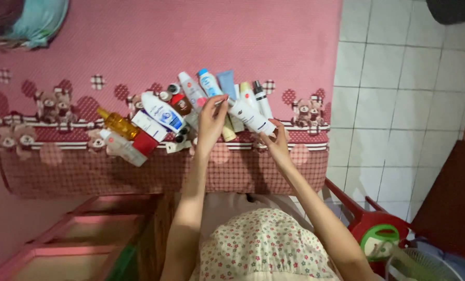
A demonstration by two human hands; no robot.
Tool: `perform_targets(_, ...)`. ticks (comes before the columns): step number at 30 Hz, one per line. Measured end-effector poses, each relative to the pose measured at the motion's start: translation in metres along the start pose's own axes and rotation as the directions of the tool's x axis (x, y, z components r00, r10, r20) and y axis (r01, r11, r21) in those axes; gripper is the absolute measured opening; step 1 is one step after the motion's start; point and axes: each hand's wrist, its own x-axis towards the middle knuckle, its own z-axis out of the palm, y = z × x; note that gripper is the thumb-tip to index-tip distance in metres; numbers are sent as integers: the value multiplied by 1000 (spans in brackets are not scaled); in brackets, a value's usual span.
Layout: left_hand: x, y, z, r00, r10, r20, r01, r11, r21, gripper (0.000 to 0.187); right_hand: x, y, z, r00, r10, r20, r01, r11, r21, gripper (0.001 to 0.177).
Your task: The person picks up cosmetic boxes and bottles from a bed and places them into a drawer. They handle a purple box, a yellow box, a small white box, and a red box, arranging them inside the drawer.
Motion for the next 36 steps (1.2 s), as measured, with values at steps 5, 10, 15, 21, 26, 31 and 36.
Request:
perform_targets(5,45,-28,53,984,59,168,-71,995,66,26,22,11,-35,996,-38,-76,40,999,24,55)
perform_targets(10,87,-85,92,959,29,282,-92,972,215,31,45,3,-51,987,-71,-147,75,997,24,52)
perform_targets(15,110,-120,122,956,7,292,-102,944,313,34,88,59,-71,982,-52,-182,49,999,-21,56)
perform_targets(21,129,-188,122,928,-91,360,-97,878,469,36,130,117,-87,993,-13,-119,15,1000,15,54)
perform_targets(26,134,-223,127,932,-154,327,-97,766,635,40,140,137,-88,995,-35,-91,32,999,-39,51)
perform_targets(31,131,-192,135,898,-330,290,-48,583,811,46,132,100,-91,996,22,-83,-39,974,-222,52)
perform_targets(36,126,-211,134,919,-262,296,-106,559,822,46,131,85,-91,997,42,-64,-63,923,-380,52)
